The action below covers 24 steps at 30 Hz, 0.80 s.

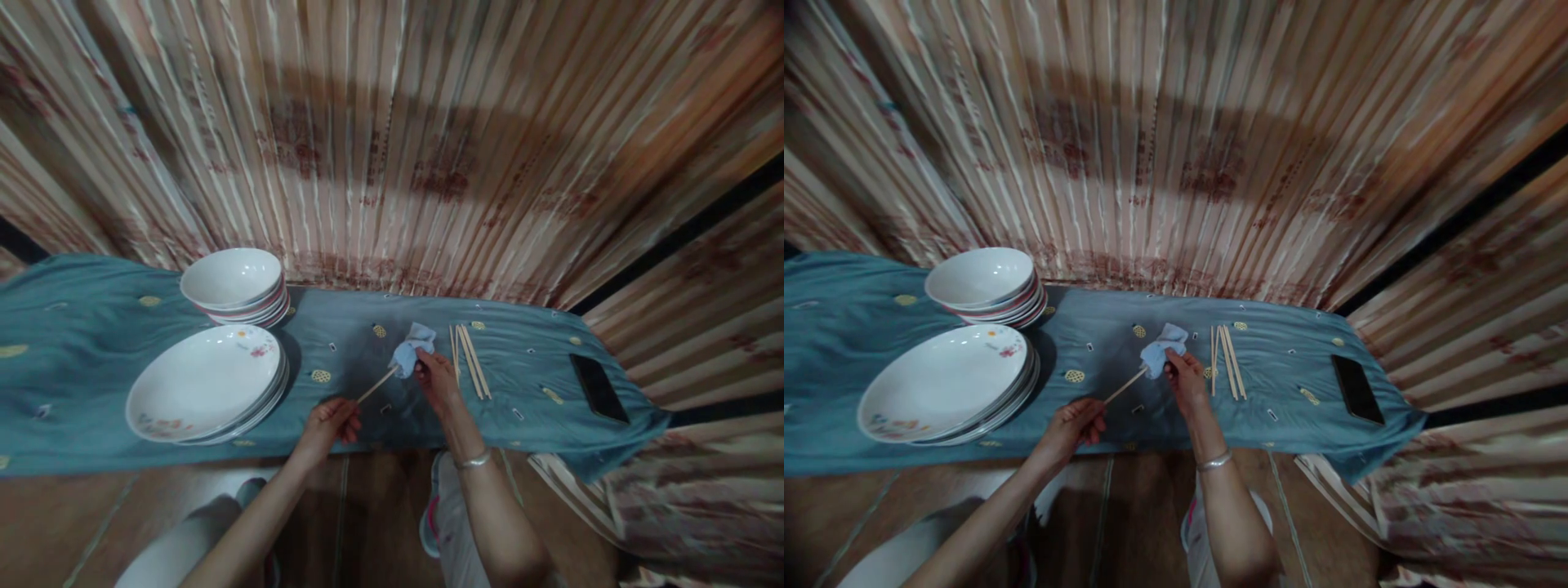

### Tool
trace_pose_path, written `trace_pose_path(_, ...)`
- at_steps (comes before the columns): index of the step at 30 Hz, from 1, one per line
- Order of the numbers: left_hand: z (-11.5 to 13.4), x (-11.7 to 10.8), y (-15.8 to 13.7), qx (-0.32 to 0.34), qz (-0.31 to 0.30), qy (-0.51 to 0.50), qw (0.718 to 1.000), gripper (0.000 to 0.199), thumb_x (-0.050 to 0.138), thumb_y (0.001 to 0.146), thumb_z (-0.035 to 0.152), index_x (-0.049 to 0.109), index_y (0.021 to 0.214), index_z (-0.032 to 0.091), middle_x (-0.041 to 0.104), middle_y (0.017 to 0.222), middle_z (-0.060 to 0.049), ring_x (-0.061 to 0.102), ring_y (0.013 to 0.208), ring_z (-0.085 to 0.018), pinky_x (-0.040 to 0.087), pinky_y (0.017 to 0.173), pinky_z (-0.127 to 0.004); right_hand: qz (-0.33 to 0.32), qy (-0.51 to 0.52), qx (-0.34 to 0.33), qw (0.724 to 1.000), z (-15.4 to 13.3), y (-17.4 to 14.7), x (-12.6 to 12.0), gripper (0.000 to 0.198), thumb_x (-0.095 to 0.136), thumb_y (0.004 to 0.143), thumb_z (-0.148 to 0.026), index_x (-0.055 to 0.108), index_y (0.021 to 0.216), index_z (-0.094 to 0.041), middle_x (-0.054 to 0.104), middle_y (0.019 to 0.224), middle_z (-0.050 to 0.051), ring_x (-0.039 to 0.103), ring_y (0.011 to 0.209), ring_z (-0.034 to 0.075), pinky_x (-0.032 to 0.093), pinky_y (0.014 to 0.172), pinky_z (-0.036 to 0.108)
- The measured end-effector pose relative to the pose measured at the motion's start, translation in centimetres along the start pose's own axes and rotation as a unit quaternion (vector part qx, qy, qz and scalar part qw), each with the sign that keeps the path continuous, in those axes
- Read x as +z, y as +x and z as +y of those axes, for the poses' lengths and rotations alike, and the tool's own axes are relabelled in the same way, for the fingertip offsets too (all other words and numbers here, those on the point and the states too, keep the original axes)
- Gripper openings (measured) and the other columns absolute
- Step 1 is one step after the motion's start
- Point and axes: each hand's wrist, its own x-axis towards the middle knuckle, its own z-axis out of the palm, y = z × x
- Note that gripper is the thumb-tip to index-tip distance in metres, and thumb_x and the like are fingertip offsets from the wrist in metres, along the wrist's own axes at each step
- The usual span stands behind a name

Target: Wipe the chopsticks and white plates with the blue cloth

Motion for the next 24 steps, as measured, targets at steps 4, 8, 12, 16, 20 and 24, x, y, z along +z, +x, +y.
trace_pose_path(4, 0.2, 0.4, 0.1, -0.012, 0.004, -0.018, 1.000, 0.038, 0.072, 0.061, 0.050, 0.059, 0.064, 0.015, 0.056, 0.045, 0.002, 0.046, 0.033, -0.007, 0.027, 0.035, -0.019, -0.027, -0.017, 0.022, 0.999, 1.2, -0.7, 0.9, 0.026, 0.082, 0.050, -0.033, 0.061, 0.056, -0.018, 0.053, 0.046, -0.007, 0.040, 0.041, 0.004, 0.027, 0.038, 0.018)
trace_pose_path(8, 0.3, 1.0, 0.1, -0.013, 0.009, -0.030, 0.999, 0.040, 0.072, 0.060, 0.052, 0.058, 0.063, 0.015, 0.055, 0.043, 0.003, 0.043, 0.031, -0.006, 0.025, 0.034, -0.019, -0.065, -0.036, 0.045, 0.996, 2.7, -1.9, 1.8, 0.023, 0.081, 0.051, -0.034, 0.065, 0.058, -0.018, 0.054, 0.048, -0.006, 0.041, 0.044, 0.005, 0.030, 0.042, 0.018)
trace_pose_path(12, 0.3, 1.2, 0.1, -0.005, 0.016, -0.037, 0.999, 0.038, 0.072, 0.058, 0.050, 0.057, 0.061, 0.015, 0.054, 0.043, 0.002, 0.041, 0.031, -0.006, 0.024, 0.034, -0.019, -0.100, -0.065, 0.069, 0.991, 4.3, -3.2, 2.6, 0.025, 0.081, 0.052, -0.036, 0.067, 0.061, -0.018, 0.055, 0.048, -0.006, 0.043, 0.045, 0.006, 0.031, 0.044, 0.019)
trace_pose_path(16, 0.3, 1.2, 0.1, 0.007, 0.022, -0.042, 0.999, 0.035, 0.069, 0.057, 0.048, 0.057, 0.062, 0.015, 0.054, 0.043, 0.002, 0.041, 0.032, -0.006, 0.025, 0.035, -0.019, -0.127, -0.087, 0.089, 0.984, 5.2, -4.1, 3.0, 0.028, 0.080, 0.052, -0.039, 0.068, 0.062, -0.017, 0.055, 0.047, -0.006, 0.043, 0.045, 0.006, 0.033, 0.046, 0.019)
trace_pose_path(20, 0.5, 1.3, 0.2, 0.020, 0.019, -0.030, 0.999, 0.033, 0.072, 0.054, 0.044, 0.059, 0.063, 0.015, 0.057, 0.047, 0.002, 0.044, 0.035, -0.006, 0.028, 0.036, -0.019, -0.121, -0.084, 0.082, 0.986, 4.7, -4.0, 2.9, 0.028, 0.080, 0.051, -0.039, 0.068, 0.063, -0.016, 0.054, 0.046, -0.006, 0.042, 0.043, 0.005, 0.030, 0.043, 0.019)
trace_pose_path(24, 0.7, 1.6, 0.3, 0.022, 0.027, 0.001, 0.999, 0.036, 0.075, 0.053, 0.046, 0.058, 0.061, 0.015, 0.059, 0.048, 0.001, 0.046, 0.036, -0.007, 0.030, 0.037, -0.020, -0.086, -0.058, 0.072, 0.992, 3.2, -3.3, 2.3, 0.027, 0.081, 0.049, -0.035, 0.068, 0.063, -0.016, 0.057, 0.049, -0.006, 0.043, 0.043, 0.004, 0.031, 0.043, 0.018)
